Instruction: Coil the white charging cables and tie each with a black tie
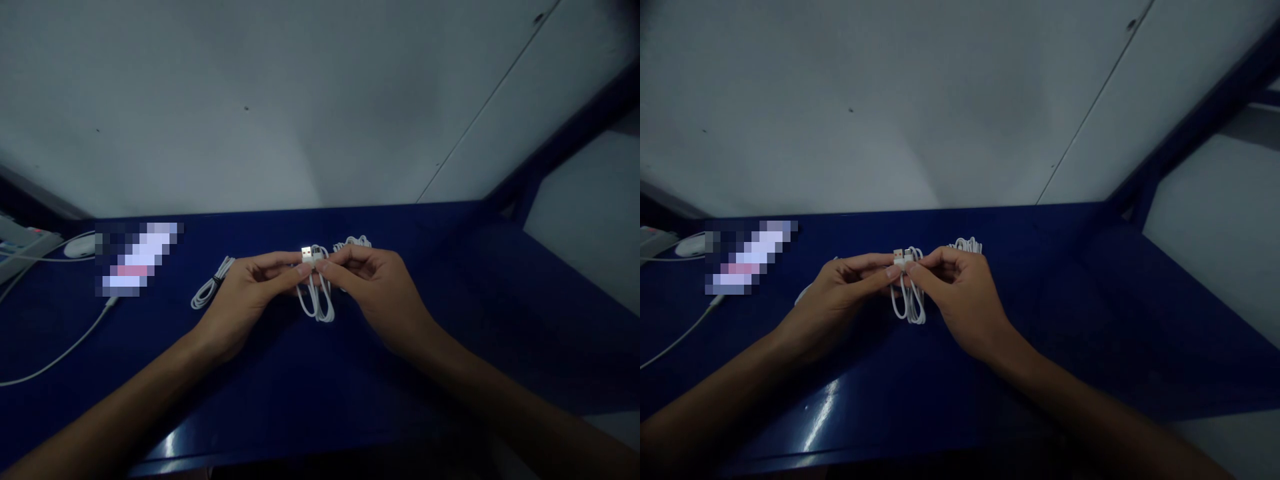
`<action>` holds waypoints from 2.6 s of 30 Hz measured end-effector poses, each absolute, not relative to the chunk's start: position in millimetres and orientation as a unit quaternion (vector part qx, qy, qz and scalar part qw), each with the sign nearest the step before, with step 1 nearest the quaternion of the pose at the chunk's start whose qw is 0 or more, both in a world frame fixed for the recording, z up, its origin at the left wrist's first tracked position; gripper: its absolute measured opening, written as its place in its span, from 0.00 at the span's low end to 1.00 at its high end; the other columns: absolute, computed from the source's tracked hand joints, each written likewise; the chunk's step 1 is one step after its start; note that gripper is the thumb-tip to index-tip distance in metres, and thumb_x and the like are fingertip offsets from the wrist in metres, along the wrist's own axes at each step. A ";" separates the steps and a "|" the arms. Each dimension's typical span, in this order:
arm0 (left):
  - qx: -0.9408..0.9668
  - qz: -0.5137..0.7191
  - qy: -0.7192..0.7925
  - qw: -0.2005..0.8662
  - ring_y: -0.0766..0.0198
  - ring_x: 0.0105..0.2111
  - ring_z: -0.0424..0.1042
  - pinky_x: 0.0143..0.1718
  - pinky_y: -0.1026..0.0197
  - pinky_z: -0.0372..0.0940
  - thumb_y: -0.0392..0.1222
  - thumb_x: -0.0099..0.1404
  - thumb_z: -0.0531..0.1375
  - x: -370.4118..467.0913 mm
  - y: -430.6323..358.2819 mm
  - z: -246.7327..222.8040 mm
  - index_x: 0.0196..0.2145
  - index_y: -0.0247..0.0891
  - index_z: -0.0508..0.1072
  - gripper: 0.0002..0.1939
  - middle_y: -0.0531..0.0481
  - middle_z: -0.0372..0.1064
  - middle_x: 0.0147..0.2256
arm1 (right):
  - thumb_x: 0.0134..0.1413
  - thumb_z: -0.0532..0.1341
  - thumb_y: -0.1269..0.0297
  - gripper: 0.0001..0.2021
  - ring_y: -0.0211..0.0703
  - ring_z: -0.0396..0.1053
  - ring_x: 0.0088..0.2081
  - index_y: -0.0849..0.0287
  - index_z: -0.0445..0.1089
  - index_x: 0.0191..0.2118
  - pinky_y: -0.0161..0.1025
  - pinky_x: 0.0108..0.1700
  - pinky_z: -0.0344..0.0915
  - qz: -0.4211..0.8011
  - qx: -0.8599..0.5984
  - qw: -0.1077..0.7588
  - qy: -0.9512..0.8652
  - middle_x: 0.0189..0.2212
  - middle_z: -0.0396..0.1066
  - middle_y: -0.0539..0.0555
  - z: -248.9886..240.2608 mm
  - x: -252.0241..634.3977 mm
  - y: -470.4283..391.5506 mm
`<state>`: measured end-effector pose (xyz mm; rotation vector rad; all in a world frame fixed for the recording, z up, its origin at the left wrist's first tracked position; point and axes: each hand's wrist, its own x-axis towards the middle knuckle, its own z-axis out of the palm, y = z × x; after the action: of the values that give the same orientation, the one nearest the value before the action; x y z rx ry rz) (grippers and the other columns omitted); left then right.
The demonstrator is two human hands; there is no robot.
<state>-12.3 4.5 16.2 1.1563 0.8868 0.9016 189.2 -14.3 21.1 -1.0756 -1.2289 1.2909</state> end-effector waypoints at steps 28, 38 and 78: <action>0.518 0.406 0.401 0.637 0.55 0.47 0.82 0.55 0.53 0.71 0.47 0.70 0.71 -9.4 2.4 19.0 0.53 0.44 0.85 0.15 0.44 0.85 0.47 | 0.60 0.72 0.67 0.04 0.42 0.81 0.36 0.54 0.82 0.33 0.41 0.44 0.78 0.534 -0.436 0.508 -0.517 0.33 0.83 0.51 23.7 188.7 -15.2; 0.515 0.408 0.411 0.631 0.56 0.45 0.83 0.54 0.54 0.72 0.44 0.69 0.72 -8.1 1.6 21.7 0.52 0.43 0.86 0.14 0.45 0.86 0.44 | 0.62 0.72 0.66 0.06 0.42 0.81 0.37 0.55 0.81 0.32 0.41 0.44 0.78 0.538 -0.436 0.505 -0.515 0.33 0.83 0.51 23.3 189.4 -15.6; 0.510 0.406 0.399 0.644 0.56 0.46 0.82 0.56 0.53 0.70 0.46 0.70 0.72 -9.7 2.9 18.8 0.48 0.45 0.88 0.11 0.45 0.85 0.46 | 0.58 0.74 0.66 0.05 0.44 0.81 0.38 0.54 0.81 0.32 0.42 0.45 0.78 0.542 -0.434 0.504 -0.514 0.34 0.83 0.51 23.8 190.5 -15.1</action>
<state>-9.7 2.9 18.8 1.1620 0.9087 0.9245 190.5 -15.1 23.8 -1.0486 -1.2406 1.3082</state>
